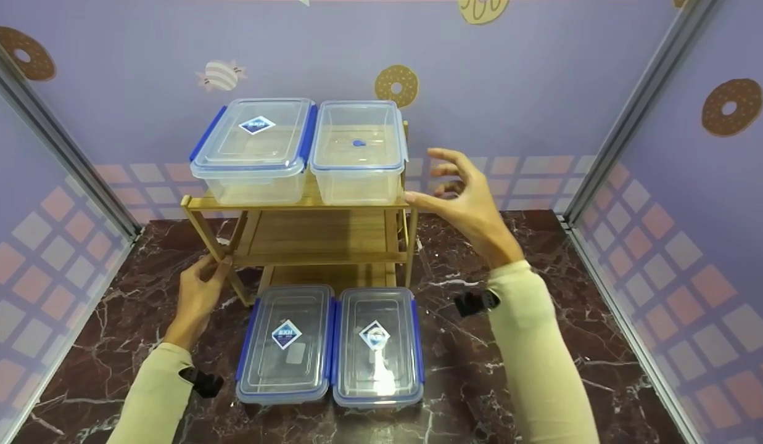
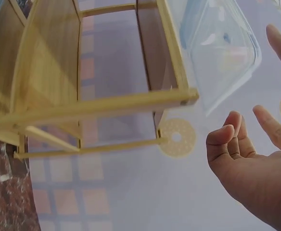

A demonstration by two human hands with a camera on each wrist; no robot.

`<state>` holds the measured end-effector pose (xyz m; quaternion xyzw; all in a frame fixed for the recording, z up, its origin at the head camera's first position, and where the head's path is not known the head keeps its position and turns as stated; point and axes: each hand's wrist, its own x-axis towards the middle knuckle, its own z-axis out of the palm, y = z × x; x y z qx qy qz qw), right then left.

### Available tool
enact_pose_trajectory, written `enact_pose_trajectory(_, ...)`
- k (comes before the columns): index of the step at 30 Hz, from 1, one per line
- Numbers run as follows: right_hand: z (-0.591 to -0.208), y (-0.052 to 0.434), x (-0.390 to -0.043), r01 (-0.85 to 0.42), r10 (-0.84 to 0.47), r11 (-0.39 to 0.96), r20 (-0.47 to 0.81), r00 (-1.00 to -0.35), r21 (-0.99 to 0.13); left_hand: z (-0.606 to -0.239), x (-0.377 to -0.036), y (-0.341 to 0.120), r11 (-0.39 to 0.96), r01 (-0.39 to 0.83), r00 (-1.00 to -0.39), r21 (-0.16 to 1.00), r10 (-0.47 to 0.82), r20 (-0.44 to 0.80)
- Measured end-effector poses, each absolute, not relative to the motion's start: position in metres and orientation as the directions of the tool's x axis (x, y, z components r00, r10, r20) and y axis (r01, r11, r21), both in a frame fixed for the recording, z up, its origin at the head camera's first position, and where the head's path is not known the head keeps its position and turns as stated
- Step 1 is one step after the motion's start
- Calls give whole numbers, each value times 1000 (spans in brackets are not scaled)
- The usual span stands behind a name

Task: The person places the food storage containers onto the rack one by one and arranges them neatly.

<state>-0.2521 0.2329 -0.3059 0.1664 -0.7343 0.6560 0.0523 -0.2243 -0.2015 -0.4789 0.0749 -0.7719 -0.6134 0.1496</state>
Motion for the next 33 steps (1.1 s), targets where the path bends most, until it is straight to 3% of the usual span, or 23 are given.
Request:
enact_pose_trajectory(10, -340, 267, -232, -279, -178, 152, 251, -951, -948, -477, -226, -200, 228, 78, -935, 971, -321, 150)
enact_pose_trajectory(19, -378, 282, -218, -241, -211, 164, 205, -956, -957, -450, -209, -192, 198, 63, -949, 978, -293, 120)
enact_pose_trajectory(33, -443, 291, -205, -171, -246, 212, 117, -962, -962, -480, -225, -200, 237, 55, -937, 970, -324, 132)
